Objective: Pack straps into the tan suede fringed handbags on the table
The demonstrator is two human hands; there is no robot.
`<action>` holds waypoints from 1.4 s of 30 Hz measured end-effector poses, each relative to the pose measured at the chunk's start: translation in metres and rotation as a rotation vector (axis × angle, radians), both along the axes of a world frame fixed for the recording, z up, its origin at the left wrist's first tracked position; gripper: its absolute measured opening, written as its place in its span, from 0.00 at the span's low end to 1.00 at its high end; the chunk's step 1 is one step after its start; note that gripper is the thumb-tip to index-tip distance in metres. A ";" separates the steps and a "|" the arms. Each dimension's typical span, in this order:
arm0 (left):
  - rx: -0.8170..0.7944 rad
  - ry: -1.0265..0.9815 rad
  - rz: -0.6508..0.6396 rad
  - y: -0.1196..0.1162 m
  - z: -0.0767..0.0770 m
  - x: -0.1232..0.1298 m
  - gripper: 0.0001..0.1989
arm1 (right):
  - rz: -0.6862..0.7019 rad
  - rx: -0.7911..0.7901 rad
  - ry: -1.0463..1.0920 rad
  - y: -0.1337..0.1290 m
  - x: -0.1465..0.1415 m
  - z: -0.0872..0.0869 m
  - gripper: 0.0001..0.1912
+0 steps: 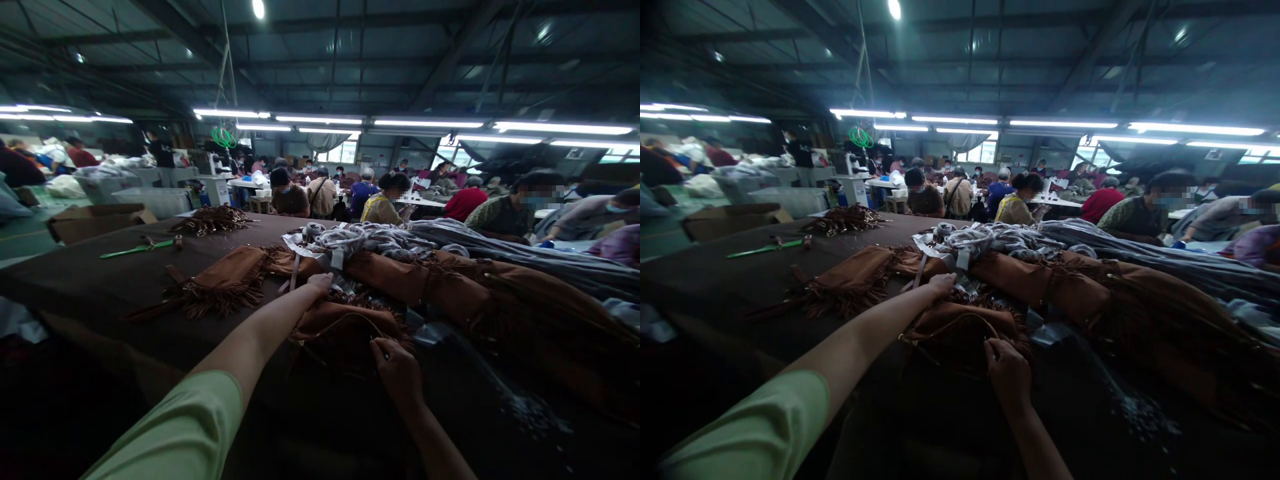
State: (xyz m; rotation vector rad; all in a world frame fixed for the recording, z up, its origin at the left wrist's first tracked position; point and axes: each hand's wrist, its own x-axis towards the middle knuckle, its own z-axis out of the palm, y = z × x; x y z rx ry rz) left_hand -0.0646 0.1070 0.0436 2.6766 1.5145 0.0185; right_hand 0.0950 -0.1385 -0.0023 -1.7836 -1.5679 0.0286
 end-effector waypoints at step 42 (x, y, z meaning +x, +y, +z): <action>-0.227 -0.528 -0.236 -0.080 0.014 0.061 0.12 | 0.084 -0.081 0.478 0.015 0.029 0.017 0.18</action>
